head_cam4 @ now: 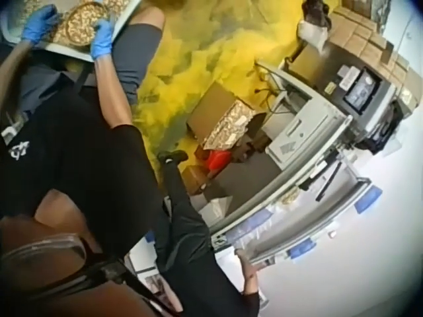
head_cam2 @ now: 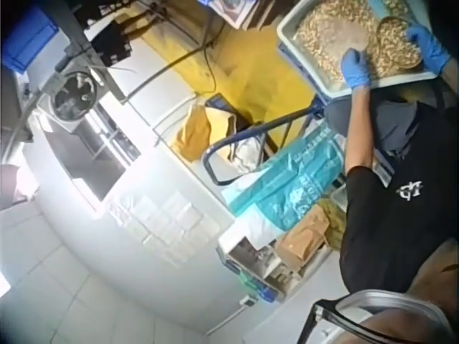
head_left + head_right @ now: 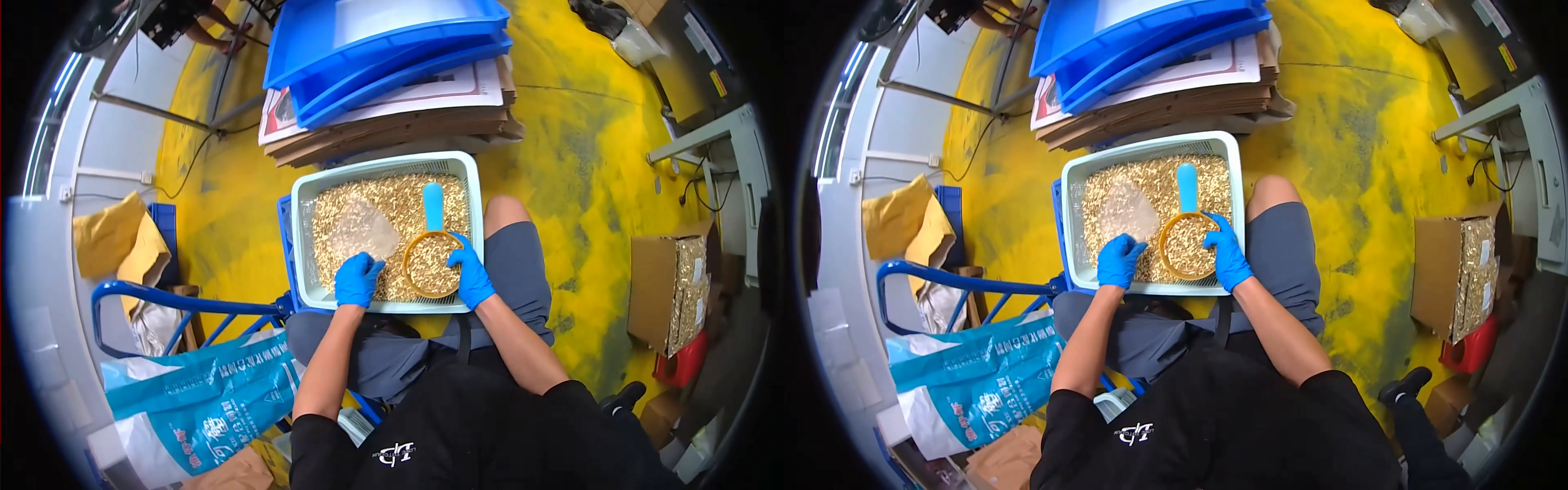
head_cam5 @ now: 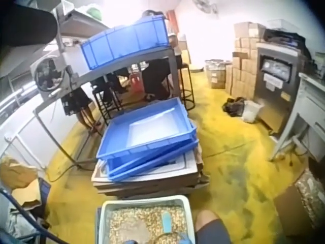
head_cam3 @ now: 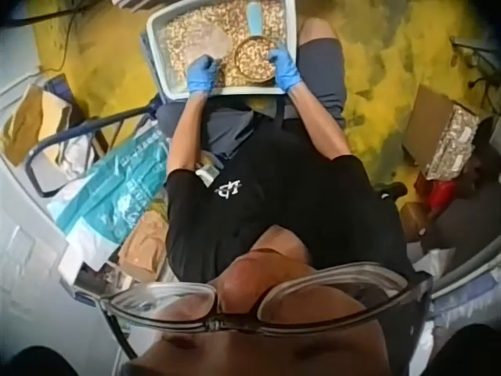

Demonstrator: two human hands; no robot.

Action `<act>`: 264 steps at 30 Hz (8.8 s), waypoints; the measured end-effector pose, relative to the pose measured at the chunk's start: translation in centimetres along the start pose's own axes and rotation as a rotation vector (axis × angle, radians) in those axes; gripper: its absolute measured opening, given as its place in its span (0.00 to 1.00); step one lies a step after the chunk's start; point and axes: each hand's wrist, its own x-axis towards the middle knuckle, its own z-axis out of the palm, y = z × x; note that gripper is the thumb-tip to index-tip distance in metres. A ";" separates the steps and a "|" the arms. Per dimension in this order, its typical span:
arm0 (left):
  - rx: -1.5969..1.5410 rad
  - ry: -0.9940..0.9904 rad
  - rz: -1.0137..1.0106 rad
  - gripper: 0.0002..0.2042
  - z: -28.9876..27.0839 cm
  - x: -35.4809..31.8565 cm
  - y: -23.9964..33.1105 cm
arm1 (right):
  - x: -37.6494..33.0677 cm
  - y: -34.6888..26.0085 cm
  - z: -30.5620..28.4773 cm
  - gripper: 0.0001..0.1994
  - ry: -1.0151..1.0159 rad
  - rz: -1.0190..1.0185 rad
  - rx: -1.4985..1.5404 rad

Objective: Scooping small hardware components from a storage bin into plastic bags and weighing them on a scale.

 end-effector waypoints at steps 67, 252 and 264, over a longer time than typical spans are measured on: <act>-0.182 0.106 -0.292 0.06 3.5 -1.0 2.6 | -3.1 -1.5 1.4 0.26 -0.291 0.211 0.062; -1.047 0.193 -0.473 0.11 2.8 -0.6 5.1 | 1.9 -6.7 22.7 0.24 -0.421 -0.049 -2.431; -1.149 0.221 -0.470 0.11 3.3 -0.3 4.5 | -0.9 -7.5 23.9 0.20 -0.452 -0.319 -2.476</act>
